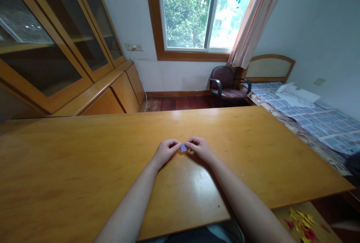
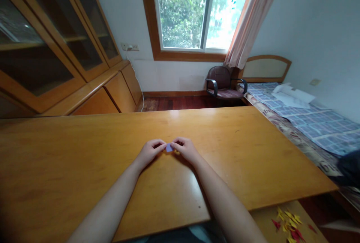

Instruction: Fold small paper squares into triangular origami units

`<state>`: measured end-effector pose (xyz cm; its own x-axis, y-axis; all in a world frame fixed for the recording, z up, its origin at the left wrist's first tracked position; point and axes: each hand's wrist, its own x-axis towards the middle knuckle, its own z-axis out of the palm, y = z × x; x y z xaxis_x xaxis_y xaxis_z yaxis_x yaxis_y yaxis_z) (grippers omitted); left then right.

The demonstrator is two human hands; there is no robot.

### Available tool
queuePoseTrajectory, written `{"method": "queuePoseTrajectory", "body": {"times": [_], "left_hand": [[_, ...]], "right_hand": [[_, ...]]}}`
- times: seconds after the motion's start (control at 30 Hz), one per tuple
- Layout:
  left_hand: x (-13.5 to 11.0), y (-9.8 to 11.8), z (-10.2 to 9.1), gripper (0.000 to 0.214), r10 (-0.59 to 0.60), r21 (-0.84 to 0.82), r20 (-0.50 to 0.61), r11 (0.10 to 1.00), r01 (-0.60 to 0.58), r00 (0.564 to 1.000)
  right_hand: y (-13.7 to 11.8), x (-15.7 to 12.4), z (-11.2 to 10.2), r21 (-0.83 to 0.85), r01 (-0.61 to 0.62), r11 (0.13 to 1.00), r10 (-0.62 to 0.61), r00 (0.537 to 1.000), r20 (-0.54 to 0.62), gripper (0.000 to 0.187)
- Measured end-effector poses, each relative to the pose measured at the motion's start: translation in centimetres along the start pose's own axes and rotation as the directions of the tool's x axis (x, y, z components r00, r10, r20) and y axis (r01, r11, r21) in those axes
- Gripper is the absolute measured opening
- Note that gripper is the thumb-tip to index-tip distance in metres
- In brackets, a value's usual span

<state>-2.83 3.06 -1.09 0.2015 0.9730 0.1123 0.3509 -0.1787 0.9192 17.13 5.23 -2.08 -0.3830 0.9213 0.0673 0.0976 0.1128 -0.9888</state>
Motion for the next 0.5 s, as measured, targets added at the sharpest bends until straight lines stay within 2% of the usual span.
{"method": "queuePoseTrajectory", "body": {"times": [0.13,0.3,0.5], "left_hand": [[0.09,-0.24,0.02,0.023,-0.019,-0.004,-0.040,1.000,0.019,0.999],[0.17,-0.43,-0.16,0.025,-0.069,-0.090,-0.091,0.994,0.061,0.993],[0.16,-0.48,-0.02,0.023,-0.048,-0.074,-0.048,0.996,0.045,0.998]], "right_hand": [[0.19,0.17,0.01,0.024,-0.016,1.000,0.018,0.999,-0.046,0.025],[0.51,0.56,-0.17,0.072,-0.002,0.997,0.009,0.994,-0.110,0.028],[0.52,0.51,0.20,-0.011,0.020,1.000,-0.020,1.000,0.001,0.027]]}}
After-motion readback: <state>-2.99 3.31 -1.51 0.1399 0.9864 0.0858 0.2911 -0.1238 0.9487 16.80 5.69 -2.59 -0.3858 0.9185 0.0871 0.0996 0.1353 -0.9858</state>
